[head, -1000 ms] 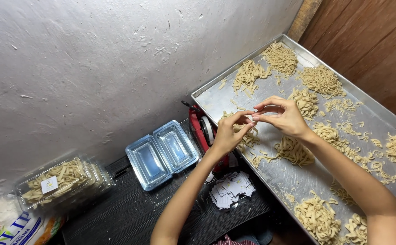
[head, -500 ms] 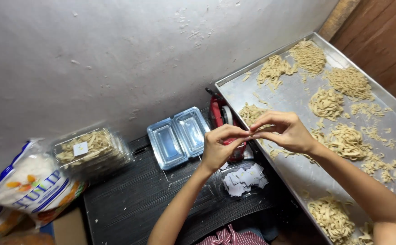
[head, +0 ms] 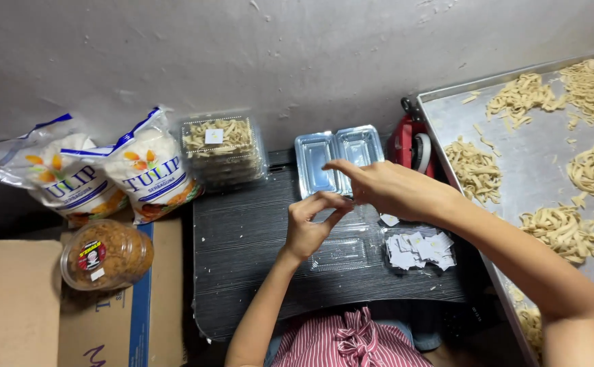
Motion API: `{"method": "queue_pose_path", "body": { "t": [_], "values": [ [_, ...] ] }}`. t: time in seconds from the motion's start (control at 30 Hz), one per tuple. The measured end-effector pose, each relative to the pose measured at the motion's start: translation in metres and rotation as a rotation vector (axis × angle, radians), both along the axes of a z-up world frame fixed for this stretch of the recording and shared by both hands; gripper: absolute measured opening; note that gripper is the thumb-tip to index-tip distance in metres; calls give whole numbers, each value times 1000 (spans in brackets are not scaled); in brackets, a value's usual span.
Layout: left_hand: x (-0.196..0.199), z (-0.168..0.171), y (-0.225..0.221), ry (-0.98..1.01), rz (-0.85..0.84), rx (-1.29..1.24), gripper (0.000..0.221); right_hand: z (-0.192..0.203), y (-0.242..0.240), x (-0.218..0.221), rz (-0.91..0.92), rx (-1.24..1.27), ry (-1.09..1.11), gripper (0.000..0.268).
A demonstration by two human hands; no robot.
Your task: The person places shredded noodles from a metal tray into small clear plastic containers. They arrange the noodles by hand, then use a tape dispenser to seal the containers with a label. The process is repeated for multiple containers.
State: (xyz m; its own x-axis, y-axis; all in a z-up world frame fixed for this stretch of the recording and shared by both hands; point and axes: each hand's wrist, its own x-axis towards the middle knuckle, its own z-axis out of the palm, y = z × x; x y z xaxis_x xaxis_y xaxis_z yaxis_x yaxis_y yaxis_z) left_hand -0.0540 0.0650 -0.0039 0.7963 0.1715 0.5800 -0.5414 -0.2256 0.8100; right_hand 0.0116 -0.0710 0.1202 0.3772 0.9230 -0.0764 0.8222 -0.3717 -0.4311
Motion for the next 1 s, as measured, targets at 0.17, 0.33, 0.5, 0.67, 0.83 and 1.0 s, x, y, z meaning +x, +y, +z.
{"method": "queue_pose_path", "body": {
  "t": [0.17,0.33,0.5,0.67,0.83,1.0],
  "values": [
    [-14,-13,13,92,52,-70,18,-50,30,16,-34,-139,-1,66],
    [-22,-48,20,169,32,-66,14,-99,14,-8,-144,-12,157,59],
    [-31,-86,12,327,-139,82,12,-152,-8,-40,-358,170,287,53],
    [-39,-98,5,349,-153,153,9,-219,-22,-45,-453,223,301,54],
    [-41,-105,5,355,-143,177,10,-248,-26,-48,-472,259,249,46],
    [-40,-116,5,341,-94,190,24,-245,-27,-50,-494,303,229,29]
  ]
}}
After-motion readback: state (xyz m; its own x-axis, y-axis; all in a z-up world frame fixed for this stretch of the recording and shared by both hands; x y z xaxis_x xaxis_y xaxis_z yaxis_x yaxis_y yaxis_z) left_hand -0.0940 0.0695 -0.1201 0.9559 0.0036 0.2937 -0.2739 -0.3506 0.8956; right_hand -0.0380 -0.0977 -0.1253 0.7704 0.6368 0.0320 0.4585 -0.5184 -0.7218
